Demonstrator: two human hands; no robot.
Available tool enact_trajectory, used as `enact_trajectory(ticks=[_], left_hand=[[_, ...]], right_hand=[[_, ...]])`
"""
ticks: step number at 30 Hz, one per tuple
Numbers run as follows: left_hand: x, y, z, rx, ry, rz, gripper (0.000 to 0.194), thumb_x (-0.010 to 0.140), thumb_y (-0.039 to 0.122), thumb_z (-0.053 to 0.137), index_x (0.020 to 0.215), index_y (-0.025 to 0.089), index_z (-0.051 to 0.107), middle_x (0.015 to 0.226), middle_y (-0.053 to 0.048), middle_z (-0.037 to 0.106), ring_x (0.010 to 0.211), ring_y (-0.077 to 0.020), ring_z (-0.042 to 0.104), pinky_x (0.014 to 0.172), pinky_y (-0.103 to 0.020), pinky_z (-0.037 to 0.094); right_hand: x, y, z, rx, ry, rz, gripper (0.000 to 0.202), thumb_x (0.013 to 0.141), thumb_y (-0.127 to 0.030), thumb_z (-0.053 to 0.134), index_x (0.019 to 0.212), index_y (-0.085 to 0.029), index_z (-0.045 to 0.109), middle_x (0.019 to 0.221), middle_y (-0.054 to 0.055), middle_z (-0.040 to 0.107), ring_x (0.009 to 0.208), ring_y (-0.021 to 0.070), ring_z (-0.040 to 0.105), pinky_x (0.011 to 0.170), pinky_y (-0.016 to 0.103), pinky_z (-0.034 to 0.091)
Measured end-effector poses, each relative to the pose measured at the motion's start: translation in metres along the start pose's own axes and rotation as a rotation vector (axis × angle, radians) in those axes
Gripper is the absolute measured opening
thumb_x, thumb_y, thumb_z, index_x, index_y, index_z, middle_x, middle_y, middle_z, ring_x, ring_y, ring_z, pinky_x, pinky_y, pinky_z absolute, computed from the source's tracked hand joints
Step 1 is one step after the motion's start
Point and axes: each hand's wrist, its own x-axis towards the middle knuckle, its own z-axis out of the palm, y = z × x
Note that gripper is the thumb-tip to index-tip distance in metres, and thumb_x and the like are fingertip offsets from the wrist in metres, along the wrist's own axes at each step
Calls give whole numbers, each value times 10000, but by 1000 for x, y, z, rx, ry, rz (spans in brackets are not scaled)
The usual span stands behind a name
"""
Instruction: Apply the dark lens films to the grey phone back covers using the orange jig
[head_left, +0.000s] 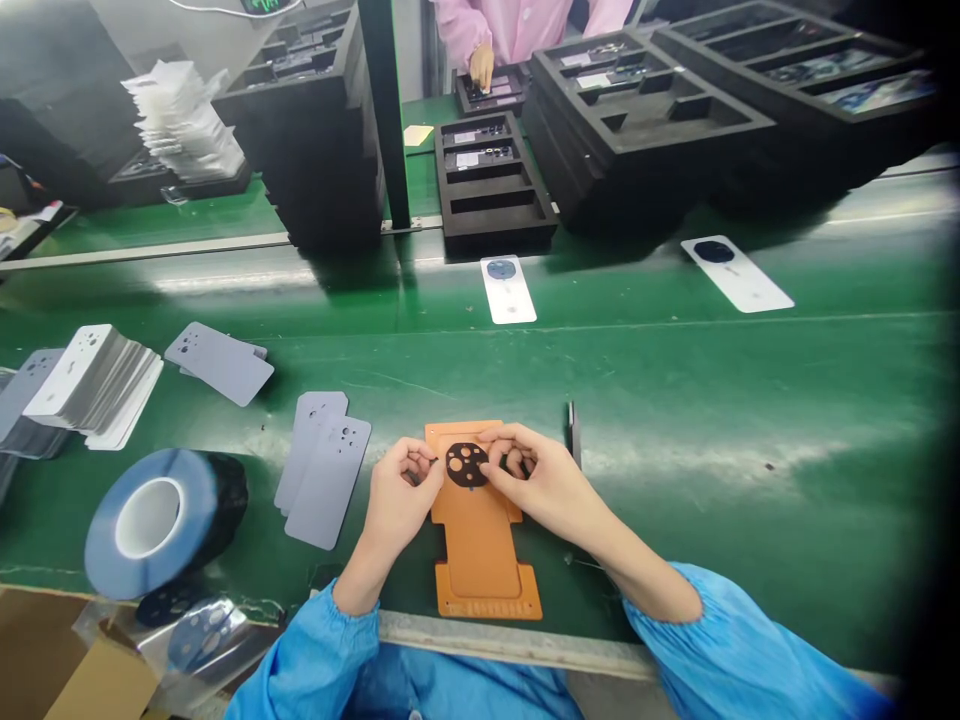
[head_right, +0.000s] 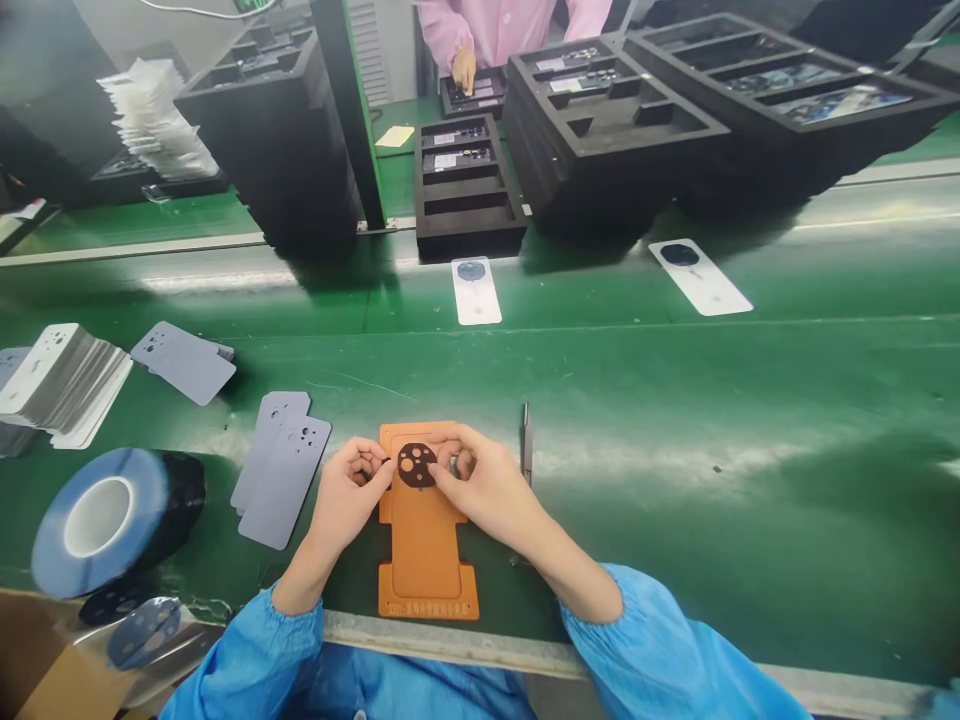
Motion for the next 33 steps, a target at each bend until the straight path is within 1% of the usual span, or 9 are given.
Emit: enact_trajectory(ticks=[9,12,15,20,25,29,33], left_hand=[[0,8,3,23,30,5,167,759,282,747,795,196,608,632,57,507,582,-99,485,566,-213,380],[0,9,4,40,44,6,166,751,276,746,787,195,605,633,57,512,577,-95,481,569,-212,383],[0,9,5,57,45,10,157,760,270,732,789,193,598,642,53,517,579,-95,478,572,-213,391],[0,9,5,54,37,2,150,762,268,732,793,198,603,642,51,510,597,-101,489,584,-212,404],[0,8,4,69,39,-14,147,758,265,730,794,198,604,658,47,511,603,-101,485,583,-211,400],[0,6,5,87,35,-15,143,771,269,720,804,199,600,659,49,501,604,-101,474,583,-212,398],[-1,9,5,101,31,-11,134,768,257,714,797,200,596,649,51,499,605,-104,477,585,-215,395]], right_hand=[[-1,1,2,-47,4,-22,284,860,-325,621,1113,-212,684,735,-16,633,519,107,452,512,256,412],[-1,-3,2,-97,45,-65,265,850,-343,635,1072,-213,698,737,-12,611,540,116,461,542,269,432],[-1,-2,1,-165,91,-117,253,856,-359,639,1051,-213,707,728,-13,557,595,137,486,586,287,443],[1,9,-9,-197,41,-46,350,865,-382,683,1178,-226,676,701,-41,507,613,143,502,574,278,429],[4,10,-21,-148,-29,-4,361,845,-359,700,1179,-229,659,692,-55,521,587,128,497,575,271,429],[5,8,-20,-120,0,17,348,849,-400,692,1139,-210,660,690,-49,534,571,127,485,561,279,424],[6,11,-16,-118,32,18,327,846,-383,693,1123,-213,660,682,-55,521,580,130,490,568,282,414]])
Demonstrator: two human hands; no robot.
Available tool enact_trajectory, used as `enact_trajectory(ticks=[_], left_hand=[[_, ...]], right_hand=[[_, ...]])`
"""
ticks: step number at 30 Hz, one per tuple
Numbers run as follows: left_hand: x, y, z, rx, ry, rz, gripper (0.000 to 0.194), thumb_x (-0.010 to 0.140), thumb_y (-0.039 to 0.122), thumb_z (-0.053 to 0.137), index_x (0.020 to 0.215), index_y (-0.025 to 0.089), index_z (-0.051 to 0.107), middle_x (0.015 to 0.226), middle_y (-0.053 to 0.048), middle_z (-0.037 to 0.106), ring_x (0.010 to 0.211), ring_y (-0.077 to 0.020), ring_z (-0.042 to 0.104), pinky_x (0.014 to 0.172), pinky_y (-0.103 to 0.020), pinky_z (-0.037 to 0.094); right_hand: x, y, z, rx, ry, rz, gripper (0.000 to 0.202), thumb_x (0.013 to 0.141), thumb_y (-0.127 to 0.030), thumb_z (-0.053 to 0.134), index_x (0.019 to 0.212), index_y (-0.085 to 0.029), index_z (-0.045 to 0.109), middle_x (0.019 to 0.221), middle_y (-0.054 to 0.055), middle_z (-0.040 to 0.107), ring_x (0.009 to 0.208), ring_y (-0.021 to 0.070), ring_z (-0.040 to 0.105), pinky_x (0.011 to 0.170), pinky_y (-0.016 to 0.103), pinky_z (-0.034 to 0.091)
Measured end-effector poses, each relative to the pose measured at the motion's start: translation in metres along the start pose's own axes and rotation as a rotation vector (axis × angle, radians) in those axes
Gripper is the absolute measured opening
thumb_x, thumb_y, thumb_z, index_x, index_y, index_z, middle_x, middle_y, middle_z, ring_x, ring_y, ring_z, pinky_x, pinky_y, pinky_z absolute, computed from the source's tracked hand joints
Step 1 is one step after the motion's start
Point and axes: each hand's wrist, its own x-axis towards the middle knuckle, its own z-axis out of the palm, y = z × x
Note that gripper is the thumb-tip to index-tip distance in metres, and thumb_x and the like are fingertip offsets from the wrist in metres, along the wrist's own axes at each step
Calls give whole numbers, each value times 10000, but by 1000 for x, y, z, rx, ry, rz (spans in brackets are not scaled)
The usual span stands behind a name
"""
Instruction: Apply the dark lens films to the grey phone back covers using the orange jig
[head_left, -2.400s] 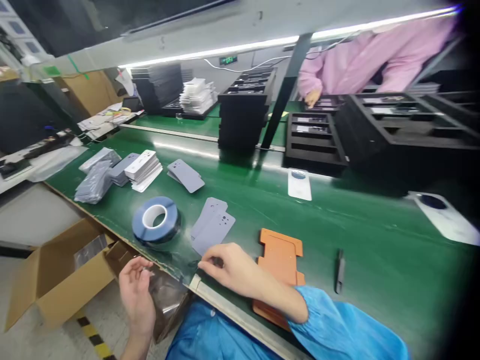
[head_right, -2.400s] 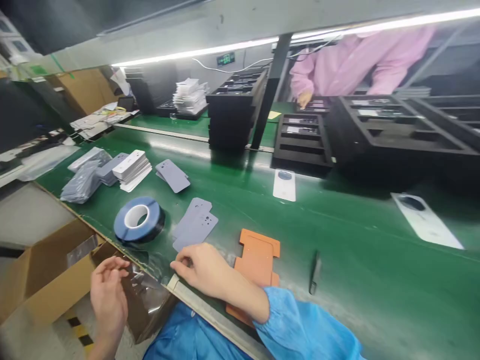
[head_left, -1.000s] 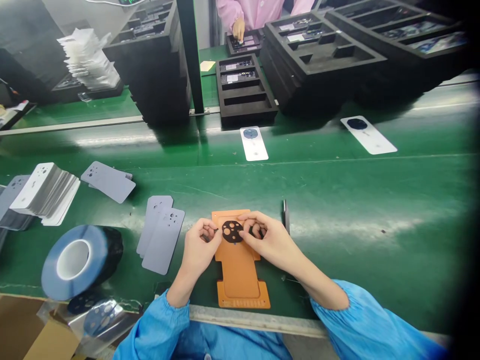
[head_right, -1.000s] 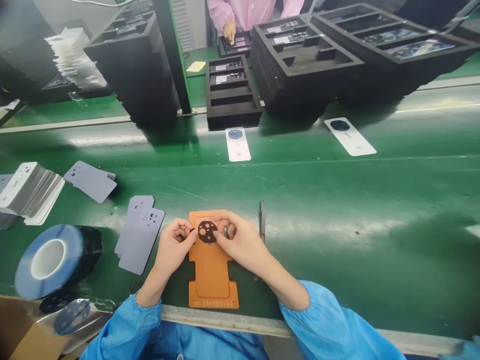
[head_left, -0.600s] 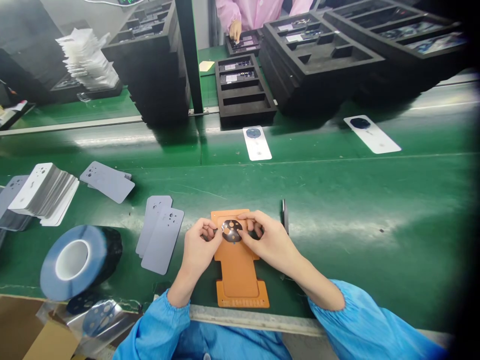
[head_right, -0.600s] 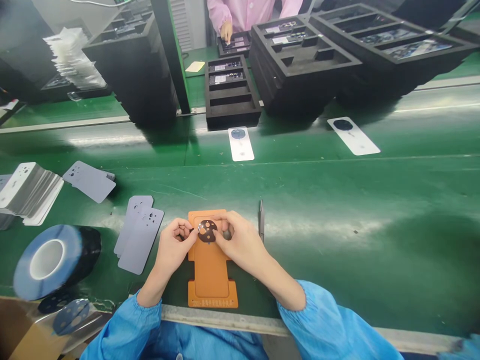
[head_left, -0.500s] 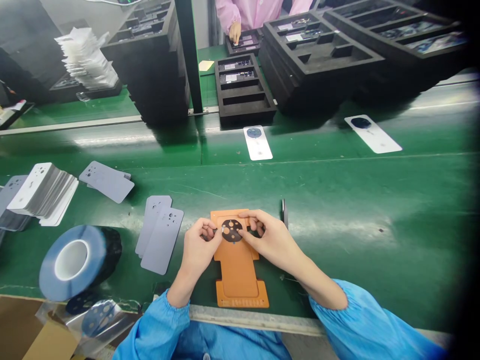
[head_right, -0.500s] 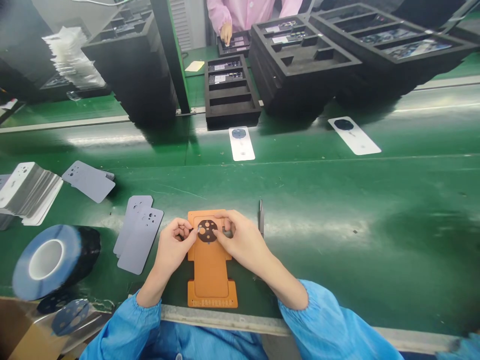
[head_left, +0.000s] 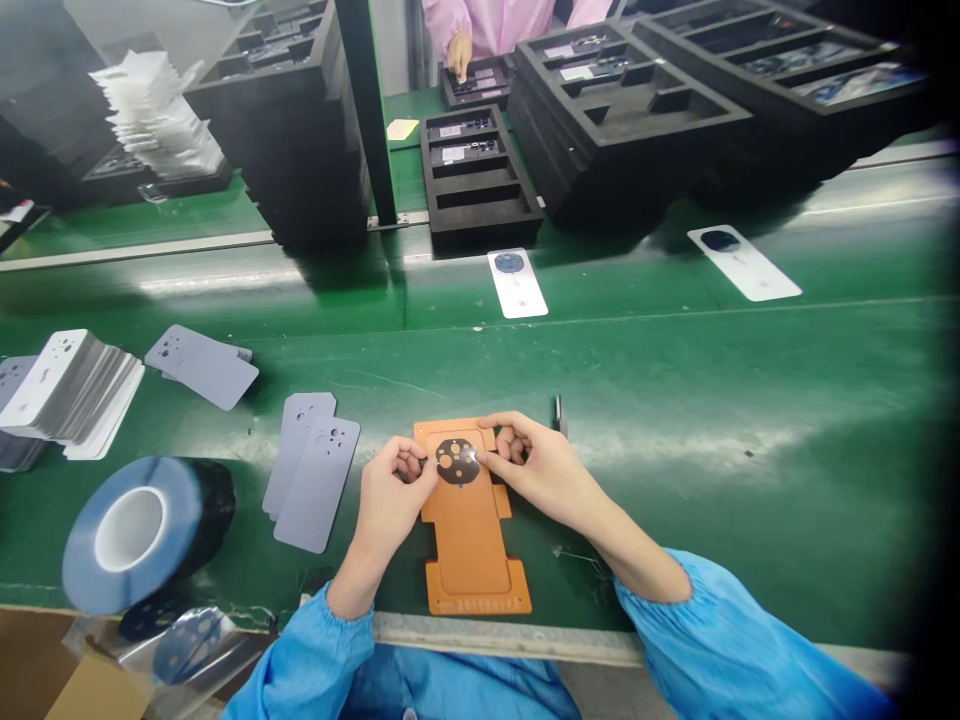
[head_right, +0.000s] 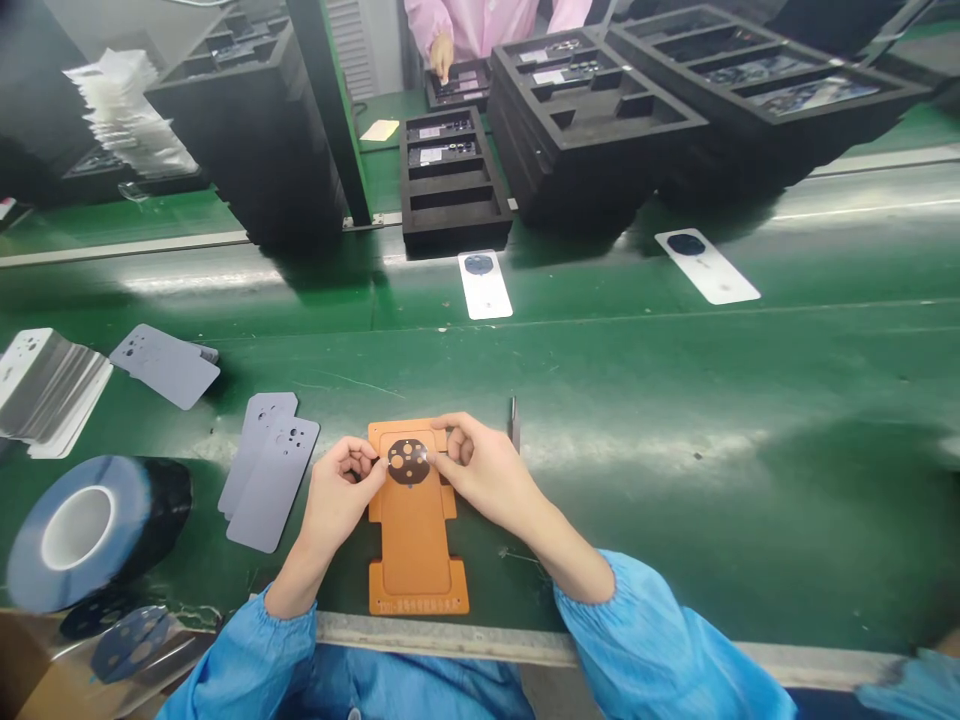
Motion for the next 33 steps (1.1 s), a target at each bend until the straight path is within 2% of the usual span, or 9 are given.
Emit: enact_trajectory(ticks=[9,14,17,20,22,25,28,30,33], left_hand=[[-1,1,0,-21,16,19,138,745,244,729,787,196,607,631,53,505,584,-101,476,572,-212,400],[-3,-4,-5,-22,20,2,95,787,250,677,845,184,640,710,10,608,633,-123,584,578,-217,453],[-9,-6,-23,84,146,75,111,845,280,613,889,191,663,856,-45,676,756,-168,654,613,-250,503],[-18,-12,-52,412,422,216,239,883,336,600,1056,199,692,1120,-109,678,1063,-263,653,884,-390,549],[-24,-20,-74,648,540,204,424,872,409,643,1232,186,656,1329,-158,606,1280,-347,547,1075,-509,460],[-32,-35,-100,850,512,77,600,845,502,677,1318,138,617,1509,-217,469,1418,-420,409,1155,-580,377],[-37,-45,-112,833,475,14,557,843,511,673,1260,143,645,1535,-209,452,1439,-407,397,1168,-563,375],[-38,-45,-114,739,519,25,449,842,498,671,1152,174,680,1502,-178,496,1420,-389,428,1160,-547,387],[-42,-33,-113,457,560,34,349,876,518,628,980,191,692,1240,-145,668,1198,-337,614,1034,-492,492]], right_hand=[[1,4,-3,67,-58,-14,328,849,-311,652,1156,-197,654,718,-50,511,609,123,491,597,275,435],[-2,-2,-8,53,-106,-17,357,831,-247,608,1184,-201,639,710,-55,498,629,134,506,637,288,446],[-3,-2,-10,40,-125,-27,347,838,-257,596,1178,-204,635,720,-53,499,634,137,513,645,292,446],[-3,2,-9,28,-129,-37,324,856,-282,588,1165,-203,640,710,-52,499,626,140,513,638,294,439],[-2,5,-8,21,-132,-42,323,869,-301,585,1173,-204,634,718,-46,514,639,147,527,645,299,441],[-1,8,-6,17,-144,-41,322,884,-327,579,1179,-210,627,740,-38,530,660,154,537,665,312,447],[-1,8,-6,14,-142,-43,316,885,-341,580,1170,-211,630,731,-40,524,659,156,531,671,318,444],[-1,7,-6,19,-133,-50,318,879,-338,588,1165,-206,634,727,-40,530,659,156,532,667,317,445],[-1,3,-7,48,-104,-45,301,877,-346,599,1130,-194,655,725,-33,554,653,152,537,654,311,451]])
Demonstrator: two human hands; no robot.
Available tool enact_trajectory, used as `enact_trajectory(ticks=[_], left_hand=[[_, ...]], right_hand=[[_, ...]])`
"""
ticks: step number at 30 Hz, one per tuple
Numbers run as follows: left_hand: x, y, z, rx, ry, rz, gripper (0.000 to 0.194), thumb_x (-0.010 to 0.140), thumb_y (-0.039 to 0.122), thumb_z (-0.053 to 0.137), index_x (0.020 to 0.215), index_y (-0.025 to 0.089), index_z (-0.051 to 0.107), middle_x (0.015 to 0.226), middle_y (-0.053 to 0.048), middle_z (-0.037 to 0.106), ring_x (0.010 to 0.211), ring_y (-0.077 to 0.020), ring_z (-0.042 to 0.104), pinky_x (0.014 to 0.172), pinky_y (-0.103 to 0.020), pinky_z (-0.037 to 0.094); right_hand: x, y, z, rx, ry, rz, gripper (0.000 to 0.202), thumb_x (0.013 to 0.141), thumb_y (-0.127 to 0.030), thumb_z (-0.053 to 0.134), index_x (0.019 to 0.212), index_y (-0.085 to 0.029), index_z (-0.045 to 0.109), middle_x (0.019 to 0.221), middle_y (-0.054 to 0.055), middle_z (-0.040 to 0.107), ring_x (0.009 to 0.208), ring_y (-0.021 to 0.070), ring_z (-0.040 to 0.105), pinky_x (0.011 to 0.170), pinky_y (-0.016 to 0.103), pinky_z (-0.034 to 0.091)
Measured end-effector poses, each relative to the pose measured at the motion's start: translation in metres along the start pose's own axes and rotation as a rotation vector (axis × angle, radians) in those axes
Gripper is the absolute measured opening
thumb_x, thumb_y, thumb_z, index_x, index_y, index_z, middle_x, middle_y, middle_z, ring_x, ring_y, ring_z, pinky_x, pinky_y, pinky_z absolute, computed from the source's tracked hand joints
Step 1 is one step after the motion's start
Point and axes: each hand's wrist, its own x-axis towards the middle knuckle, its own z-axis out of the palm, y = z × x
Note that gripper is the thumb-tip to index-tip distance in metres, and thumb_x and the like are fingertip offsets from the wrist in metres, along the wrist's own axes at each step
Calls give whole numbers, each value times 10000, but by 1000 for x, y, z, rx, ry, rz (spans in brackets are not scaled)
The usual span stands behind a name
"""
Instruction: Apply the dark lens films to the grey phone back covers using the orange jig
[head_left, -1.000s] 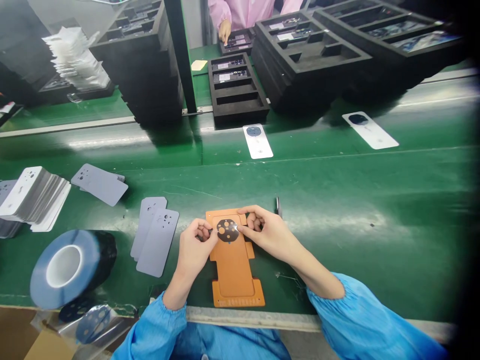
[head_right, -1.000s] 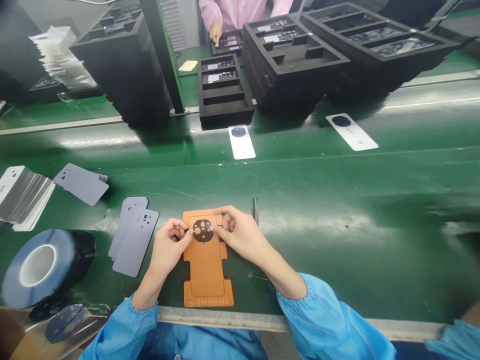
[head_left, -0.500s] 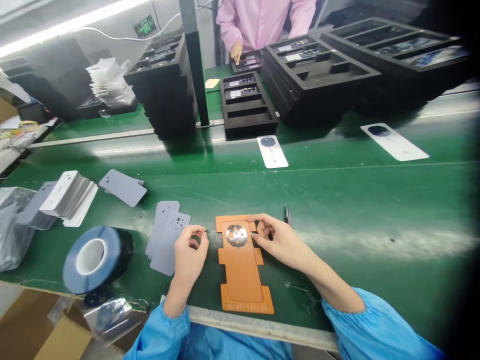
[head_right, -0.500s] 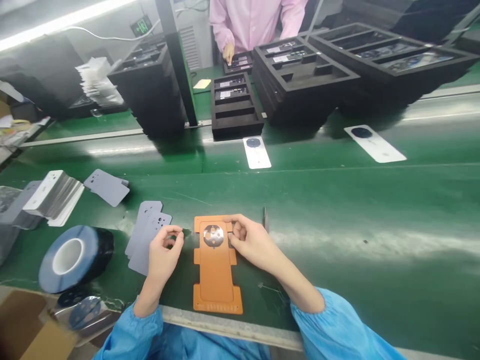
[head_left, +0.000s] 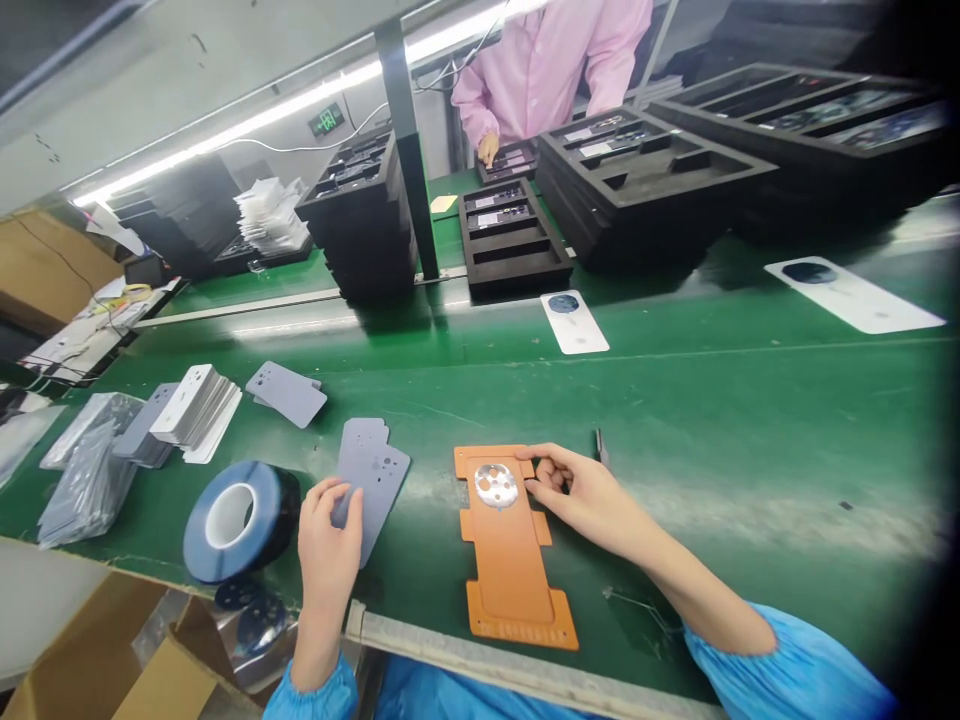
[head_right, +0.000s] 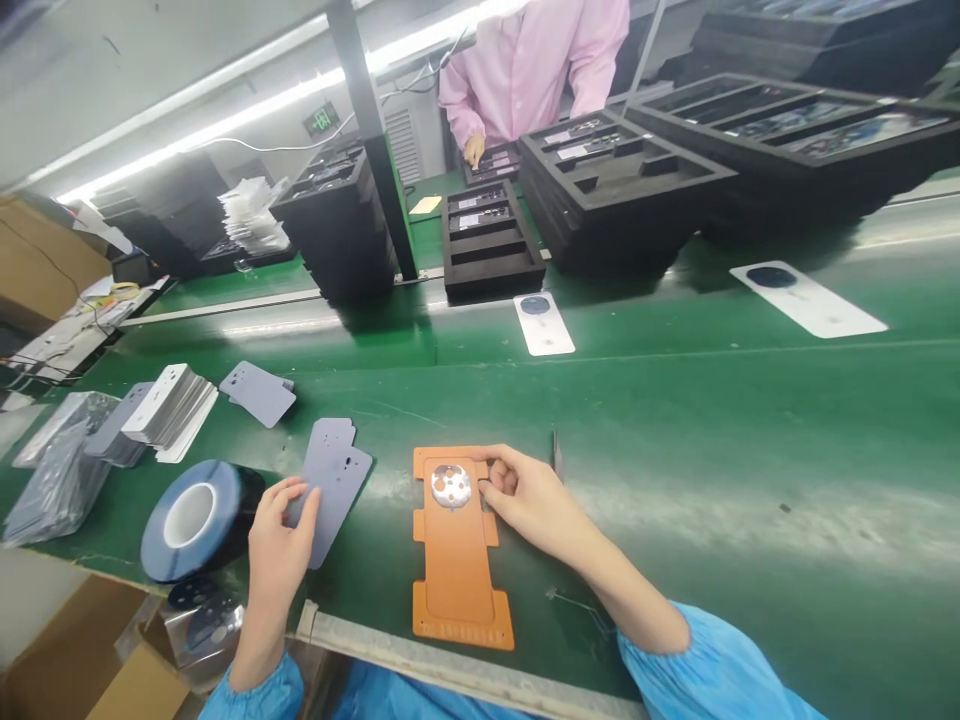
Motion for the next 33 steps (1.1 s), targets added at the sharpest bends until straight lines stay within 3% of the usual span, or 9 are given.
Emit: enact_trajectory(ticks=[3,6,10,14,18,21,24,29,33], left_hand=[[-10,21,-5,-360,-89,-125,403,871,559,657,1015,182,663,968,-85,728,899,-240,699,830,-356,556],[-29,47,-1,-636,-255,-190,426,853,538,717,1064,180,624,909,-53,739,780,-174,695,710,-250,530],[-57,81,25,-847,-564,-218,393,867,502,728,1045,178,594,921,-66,759,768,-161,703,666,-221,512],[-74,95,52,-915,-683,-253,402,874,521,714,1026,169,593,912,-87,773,763,-179,718,698,-259,549],[-81,86,64,-711,-571,-116,310,920,460,667,1026,169,644,941,-101,769,804,-202,724,725,-298,573],[-83,71,64,-396,-313,258,251,920,334,682,1135,207,697,1143,-119,737,1017,-249,700,878,-383,573],[-85,60,61,-169,-130,584,568,882,258,733,1424,268,562,1455,-147,573,1315,-314,554,1084,-518,474],[-88,53,55,33,-352,562,709,935,296,676,1572,342,367,1735,-100,35,1571,-402,143,1174,-635,340],[-87,50,54,70,-524,450,662,964,367,627,1573,360,369,1739,-61,-47,1584,-398,47,1197,-650,284]], right_hand=[[-3,-8,1,76,68,-1,310,889,-412,624,1094,-186,682,743,-15,596,654,147,549,649,310,464],[-10,-20,3,233,88,-40,384,876,-468,667,1126,-178,697,839,31,674,694,157,601,675,326,506],[-21,-32,5,439,-39,-143,544,847,-403,709,1338,-188,612,1026,84,727,808,183,689,790,370,582],[-26,-33,5,430,-64,-181,736,803,-273,746,1485,-227,472,1202,98,708,956,208,713,899,402,599],[-27,-27,6,373,-77,-224,723,848,-189,664,1525,-268,422,1314,91,676,1153,246,684,1024,454,561],[-26,-26,5,282,-96,-272,658,878,-153,607,1502,-296,453,1416,78,614,1210,252,654,1034,459,555],[-24,-25,5,164,-94,-345,603,883,-117,572,1454,-299,497,1436,64,598,1231,252,631,1040,455,545],[-19,-18,8,-146,34,-443,555,827,-82,564,1357,-247,568,1367,117,614,1278,299,562,1082,550,473],[-16,-12,13,-420,121,-439,615,769,-127,594,1380,-191,574,1599,180,369,1503,387,293,1184,666,275]])
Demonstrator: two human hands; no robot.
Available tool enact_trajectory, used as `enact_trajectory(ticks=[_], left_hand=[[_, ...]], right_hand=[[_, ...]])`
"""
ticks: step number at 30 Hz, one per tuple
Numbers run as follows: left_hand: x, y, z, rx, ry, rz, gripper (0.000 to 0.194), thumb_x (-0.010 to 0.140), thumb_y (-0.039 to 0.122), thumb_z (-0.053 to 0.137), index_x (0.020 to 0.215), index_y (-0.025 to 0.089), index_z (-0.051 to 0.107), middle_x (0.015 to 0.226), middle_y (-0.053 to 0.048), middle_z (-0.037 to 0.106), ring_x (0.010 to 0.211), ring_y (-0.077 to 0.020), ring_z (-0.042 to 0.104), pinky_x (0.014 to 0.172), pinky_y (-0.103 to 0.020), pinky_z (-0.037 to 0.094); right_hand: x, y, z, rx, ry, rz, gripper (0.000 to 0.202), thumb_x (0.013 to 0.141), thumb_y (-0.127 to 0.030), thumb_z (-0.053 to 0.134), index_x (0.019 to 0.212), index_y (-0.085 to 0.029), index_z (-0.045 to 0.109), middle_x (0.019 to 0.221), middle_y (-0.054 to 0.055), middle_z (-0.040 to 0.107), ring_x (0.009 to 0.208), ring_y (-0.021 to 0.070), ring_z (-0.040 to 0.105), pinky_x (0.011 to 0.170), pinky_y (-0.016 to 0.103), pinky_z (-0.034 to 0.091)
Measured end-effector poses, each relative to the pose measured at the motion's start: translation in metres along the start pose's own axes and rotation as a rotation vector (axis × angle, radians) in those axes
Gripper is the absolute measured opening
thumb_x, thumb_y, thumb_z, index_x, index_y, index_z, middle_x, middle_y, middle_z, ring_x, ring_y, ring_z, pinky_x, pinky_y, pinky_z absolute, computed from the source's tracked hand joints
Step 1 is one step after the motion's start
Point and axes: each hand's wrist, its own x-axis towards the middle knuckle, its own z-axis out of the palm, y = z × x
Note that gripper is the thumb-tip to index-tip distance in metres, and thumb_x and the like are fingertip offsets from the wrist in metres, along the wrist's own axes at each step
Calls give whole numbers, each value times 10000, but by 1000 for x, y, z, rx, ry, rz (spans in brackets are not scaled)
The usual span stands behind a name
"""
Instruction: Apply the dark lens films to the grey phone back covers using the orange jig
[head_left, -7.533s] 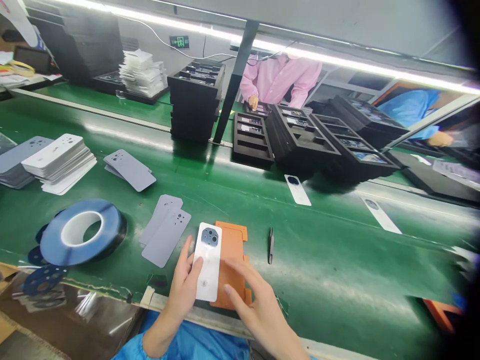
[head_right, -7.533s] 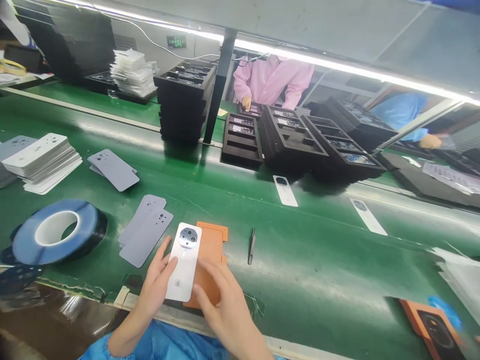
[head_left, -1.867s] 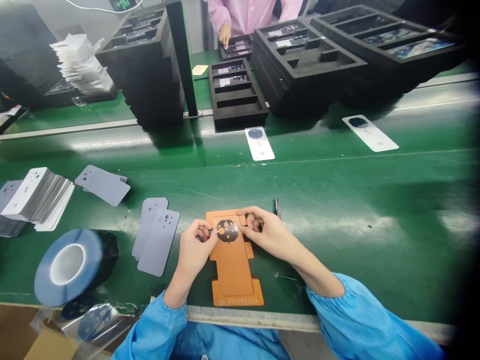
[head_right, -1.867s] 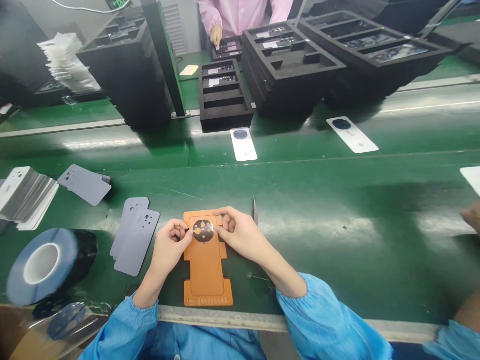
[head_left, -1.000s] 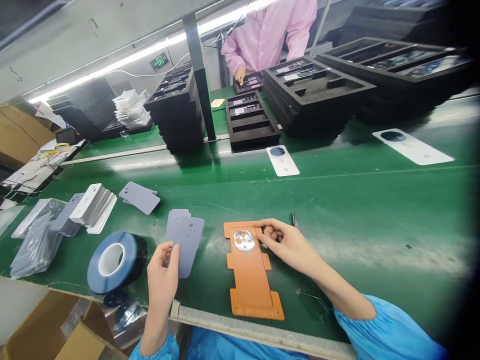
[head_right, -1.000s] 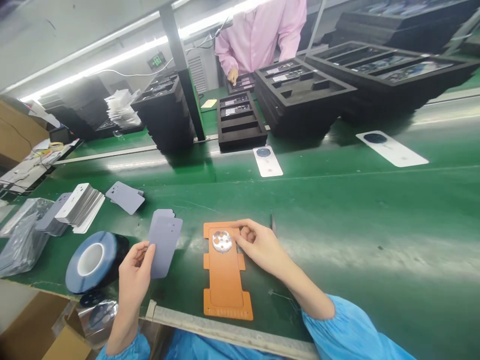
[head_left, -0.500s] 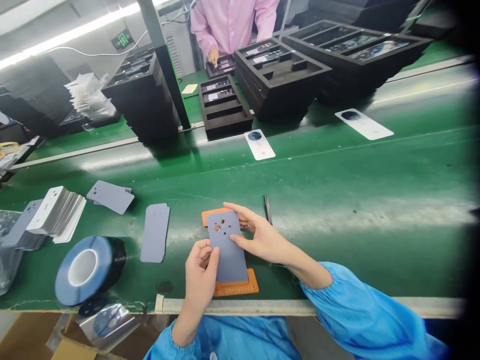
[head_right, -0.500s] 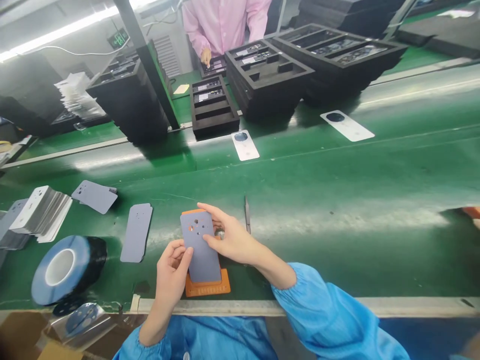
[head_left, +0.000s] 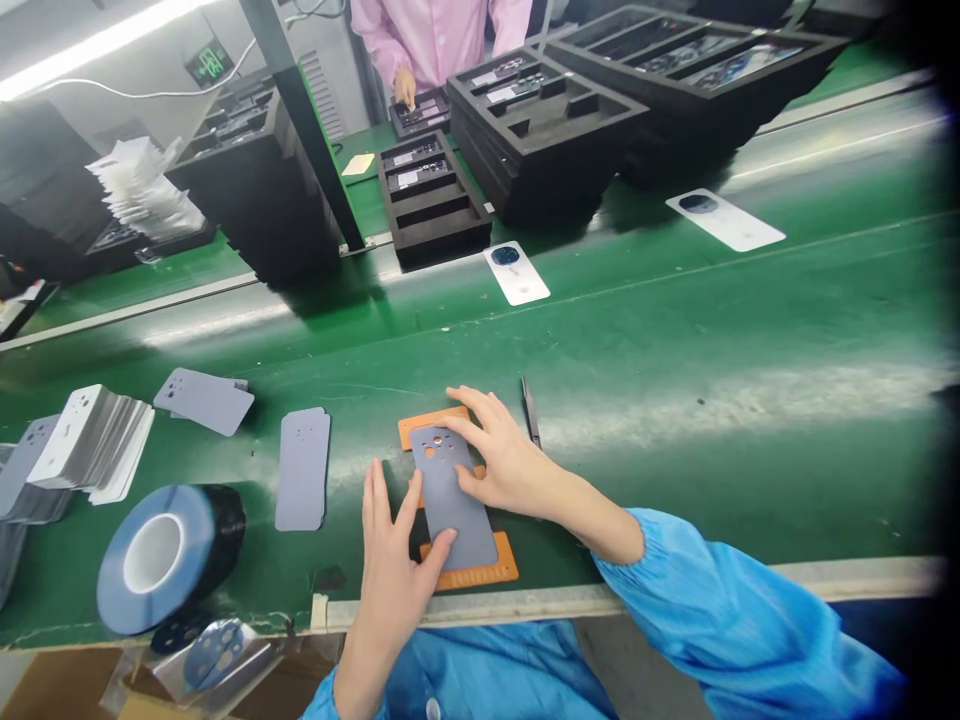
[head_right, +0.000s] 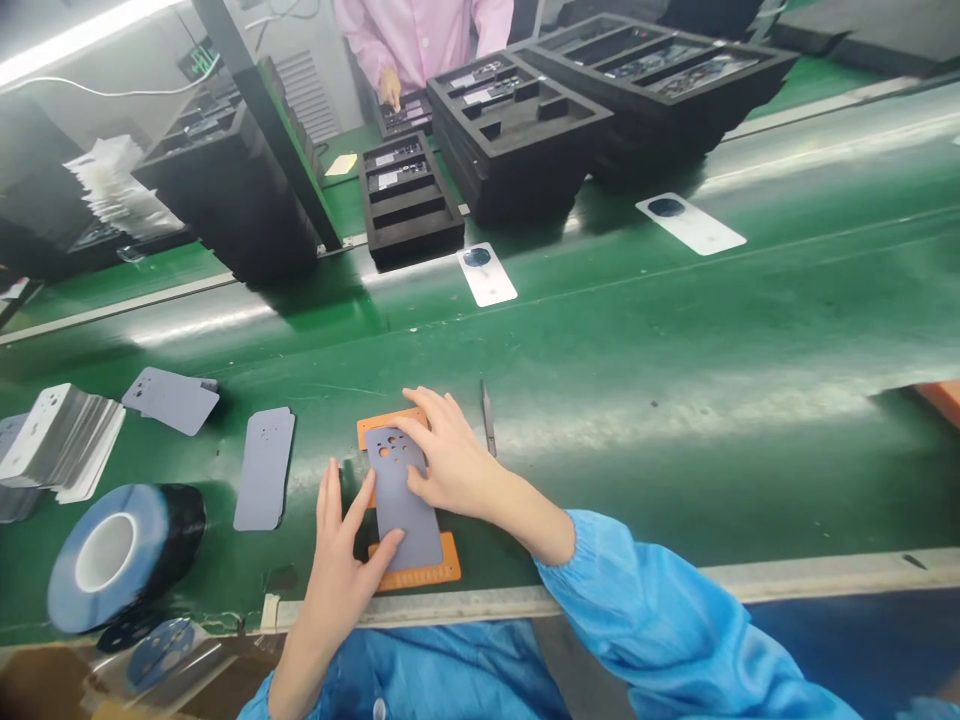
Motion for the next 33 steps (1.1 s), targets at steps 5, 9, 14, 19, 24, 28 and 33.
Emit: enact_trajectory(ticks=[5,9,14,19,24,28,33], left_hand=[[2,-4,5,-26,-17,1,664,971,396,607,1582,363,350,1735,-65,85,1586,-366,92,1220,-665,205],[2,-6,8,-34,-40,-5,680,984,378,572,1605,349,296,1696,-76,254,1576,-349,164,1235,-664,161],[2,-8,9,-40,-99,11,765,985,326,537,1642,315,145,1667,-67,329,1582,-323,151,1251,-653,129],[2,-8,11,-40,-68,7,825,942,212,536,1641,313,111,1665,-63,338,1583,-306,159,1259,-640,125],[1,-10,15,-67,-30,29,784,965,244,532,1638,298,134,1644,-81,383,1575,-308,198,1258,-638,147],[0,-10,18,-78,24,36,728,980,239,506,1631,287,185,1613,-91,436,1564,-310,236,1252,-637,170],[-1,-10,18,-66,40,55,728,981,248,505,1634,268,186,1621,-100,420,1560,-321,247,1241,-639,194]], right_hand=[[-10,-13,11,-194,-57,25,595,862,-140,506,1455,-118,535,1665,208,279,1548,379,226,1210,656,231],[-31,-32,28,-212,-112,-47,560,1005,-268,448,1554,-162,429,1646,159,353,1541,323,282,1210,597,292],[-35,-42,45,-287,-144,3,828,943,-691,495,1583,-177,387,1662,194,282,1537,414,247,1179,690,239],[-22,-46,49,-350,-132,67,864,933,-745,446,1582,-177,393,1663,195,274,1521,417,283,1192,667,200],[-19,-49,51,-374,-144,139,838,966,-710,405,1603,-170,338,1655,167,306,1519,386,307,1204,645,198],[-19,-51,55,-393,-128,173,800,993,-640,415,1622,-164,279,1650,152,318,1527,370,298,1214,637,194],[-38,-61,53,-425,-136,141,825,999,-633,412,1631,-131,238,1654,175,280,1528,384,293,1197,668,219]])
